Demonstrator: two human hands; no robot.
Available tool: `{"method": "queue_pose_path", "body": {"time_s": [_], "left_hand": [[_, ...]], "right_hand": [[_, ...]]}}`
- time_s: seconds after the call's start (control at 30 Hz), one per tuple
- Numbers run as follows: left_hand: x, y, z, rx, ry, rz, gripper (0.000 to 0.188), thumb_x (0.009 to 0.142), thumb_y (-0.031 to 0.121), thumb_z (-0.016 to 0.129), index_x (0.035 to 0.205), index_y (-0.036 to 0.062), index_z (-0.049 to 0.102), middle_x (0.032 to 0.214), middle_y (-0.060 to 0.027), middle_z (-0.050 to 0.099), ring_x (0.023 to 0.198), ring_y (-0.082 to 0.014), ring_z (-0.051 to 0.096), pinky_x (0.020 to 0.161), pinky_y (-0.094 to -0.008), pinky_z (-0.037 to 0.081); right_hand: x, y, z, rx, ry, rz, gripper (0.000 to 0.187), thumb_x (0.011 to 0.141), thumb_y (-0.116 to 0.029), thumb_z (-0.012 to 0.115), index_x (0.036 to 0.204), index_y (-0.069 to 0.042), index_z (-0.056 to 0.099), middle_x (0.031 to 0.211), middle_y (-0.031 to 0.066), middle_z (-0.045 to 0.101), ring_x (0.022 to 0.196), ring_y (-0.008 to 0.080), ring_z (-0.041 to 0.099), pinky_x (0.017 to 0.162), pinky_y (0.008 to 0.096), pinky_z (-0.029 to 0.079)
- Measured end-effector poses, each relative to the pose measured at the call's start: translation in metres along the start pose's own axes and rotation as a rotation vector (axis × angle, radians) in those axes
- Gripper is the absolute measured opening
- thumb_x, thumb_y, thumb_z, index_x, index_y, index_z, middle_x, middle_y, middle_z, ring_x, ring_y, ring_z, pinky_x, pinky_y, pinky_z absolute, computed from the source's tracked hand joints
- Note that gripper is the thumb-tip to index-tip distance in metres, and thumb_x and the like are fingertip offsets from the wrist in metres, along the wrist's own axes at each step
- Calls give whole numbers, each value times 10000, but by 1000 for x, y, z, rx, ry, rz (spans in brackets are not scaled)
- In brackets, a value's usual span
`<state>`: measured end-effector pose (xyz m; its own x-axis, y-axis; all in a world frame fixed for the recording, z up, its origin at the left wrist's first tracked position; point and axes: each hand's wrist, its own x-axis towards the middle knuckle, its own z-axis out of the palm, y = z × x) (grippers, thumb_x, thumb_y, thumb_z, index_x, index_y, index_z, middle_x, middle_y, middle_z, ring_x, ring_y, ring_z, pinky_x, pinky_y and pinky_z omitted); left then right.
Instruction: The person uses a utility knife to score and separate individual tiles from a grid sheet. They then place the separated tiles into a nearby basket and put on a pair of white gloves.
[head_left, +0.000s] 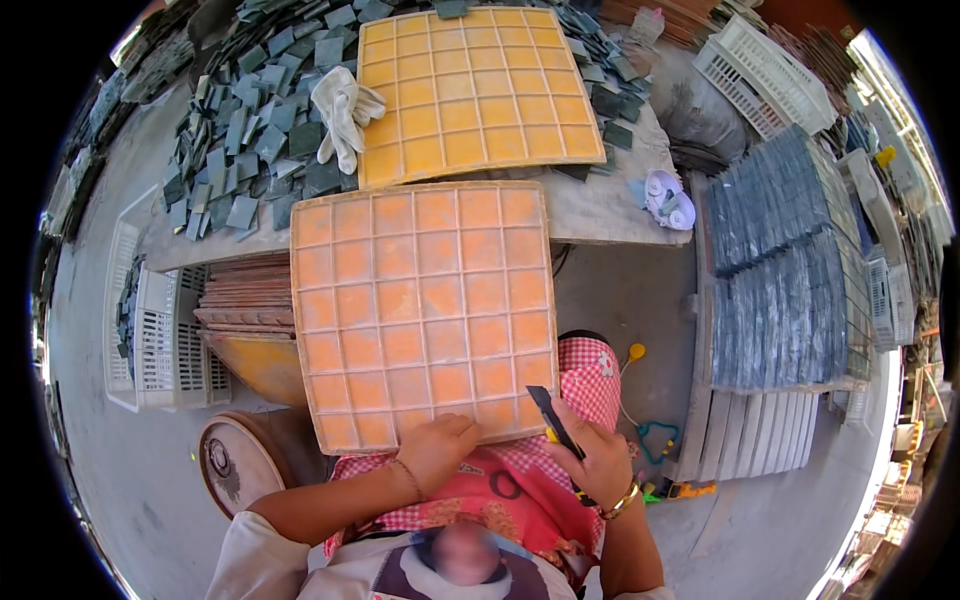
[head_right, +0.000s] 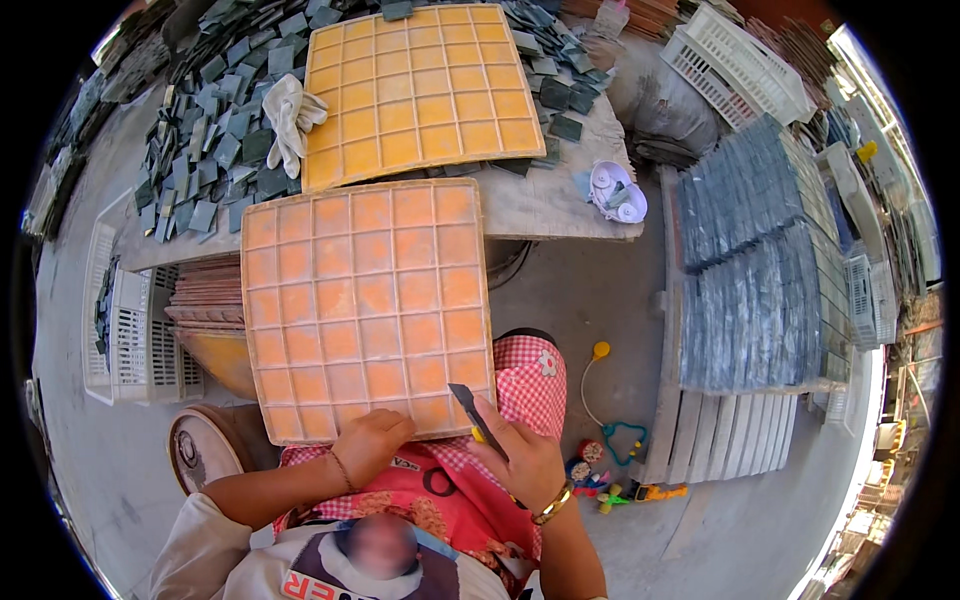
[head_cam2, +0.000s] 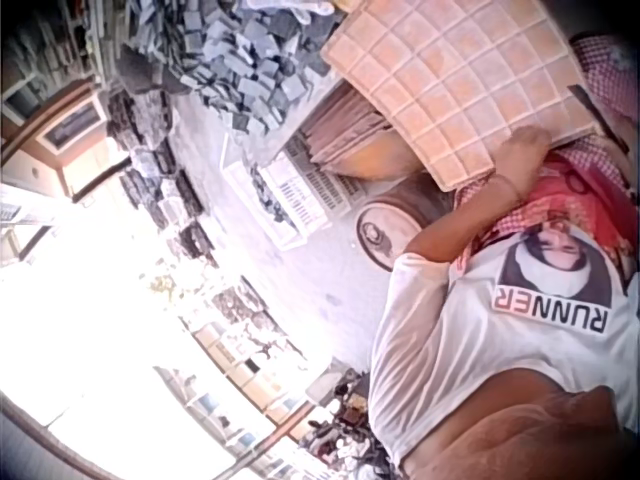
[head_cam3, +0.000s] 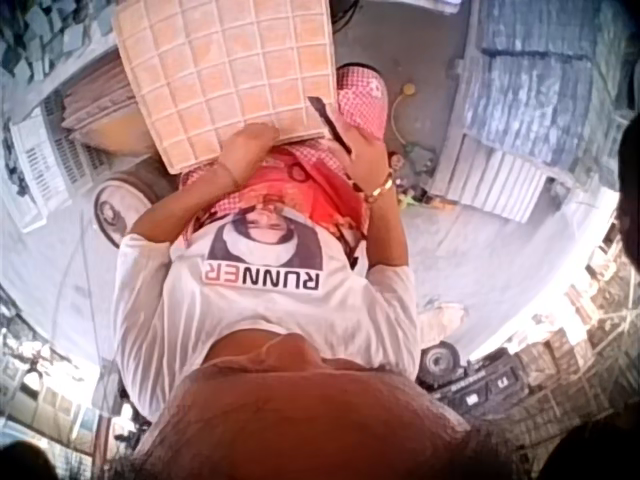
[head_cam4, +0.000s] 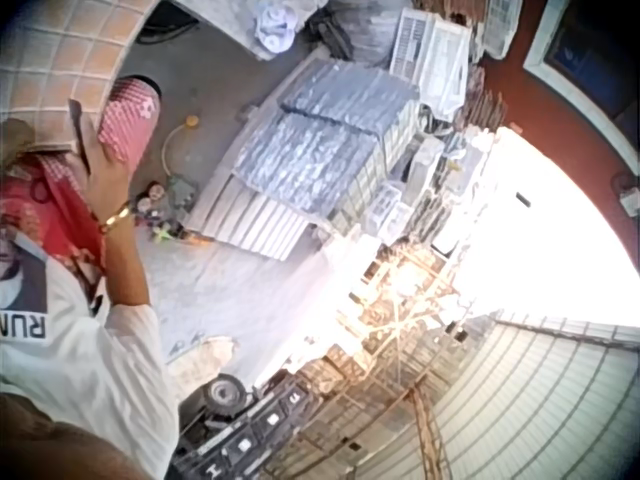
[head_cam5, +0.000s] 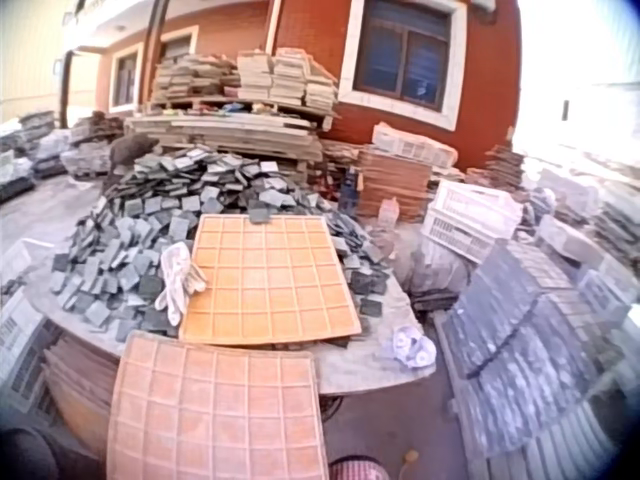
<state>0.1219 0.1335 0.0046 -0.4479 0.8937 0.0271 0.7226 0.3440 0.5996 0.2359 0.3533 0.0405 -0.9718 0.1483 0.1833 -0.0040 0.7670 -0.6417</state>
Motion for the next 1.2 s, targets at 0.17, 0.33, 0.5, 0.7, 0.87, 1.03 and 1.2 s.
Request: {"method": "queue_pose_path", "body": {"time_s": [0.17, 0.33, 0.5, 0.7, 0.87, 1.03, 1.2], "left_hand": [[4, 8, 0, 202, -37, 93, 186, 727, 131, 560, 896, 57, 585, 825, -75, 569, 798, -239, 589, 657, -331, 507], [5, 6, 0, 256, -17, 219, 195, 721, 154, 557, 888, 54, 580, 797, -60, 534, 772, -210, 569, 643, -305, 508], [6, -6, 3, 280, -51, 362, 174, 716, 162, 552, 849, 51, 569, 813, -62, 539, 804, -218, 563, 681, -311, 502], [4, -13, 7, 215, -48, 389, 152, 730, 164, 557, 836, 55, 558, 800, -74, 540, 805, -236, 565, 702, -323, 498], [10, -13, 6, -178, -61, 265, 152, 774, 105, 585, 903, 27, 565, 887, -129, 569, 887, -306, 565, 785, -377, 485], [24, 55, 37, -720, -247, 335, 465, 744, -25, 617, 1191, 60, 525, 1212, -161, 511, 1182, -327, 466, 987, -401, 409], [22, 66, 38, -558, -327, 439, 676, 779, 44, 613, 1399, 93, 347, 1438, -152, 312, 1360, -319, 270, 1083, -430, 303]], "right_hand": [[1, 1, -2, 14, 15, 31, 604, 753, -280, 742, 1301, -139, 530, 661, 97, 592, 524, 233, 584, 488, 342, 470], [2, 2, -6, 24, 45, 38, 603, 745, -264, 750, 1292, -127, 538, 672, 98, 602, 532, 233, 591, 487, 338, 471], [5, 2, -7, 9, 64, 31, 594, 742, -240, 752, 1283, -110, 545, 681, 94, 611, 540, 230, 597, 488, 332, 473], [11, 0, -2, 40, 79, 3, 589, 743, -223, 751, 1282, -103, 546, 693, 96, 620, 562, 228, 612, 502, 328, 479], [13, 1, -19, -3, 103, 33, 596, 740, -202, 754, 1283, -79, 541, 726, 118, 635, 577, 243, 620, 534, 324, 491], [15, 3, -45, -47, 208, 111, 575, 722, -111, 764, 1256, -46, 559, 831, 176, 664, 656, 259, 653, 598, 292, 509], [18, 6, -48, -100, 193, 22, 591, 730, -175, 759, 1274, -80, 551, 803, 144, 654, 615, 258, 628, 536, 307, 490]]}}
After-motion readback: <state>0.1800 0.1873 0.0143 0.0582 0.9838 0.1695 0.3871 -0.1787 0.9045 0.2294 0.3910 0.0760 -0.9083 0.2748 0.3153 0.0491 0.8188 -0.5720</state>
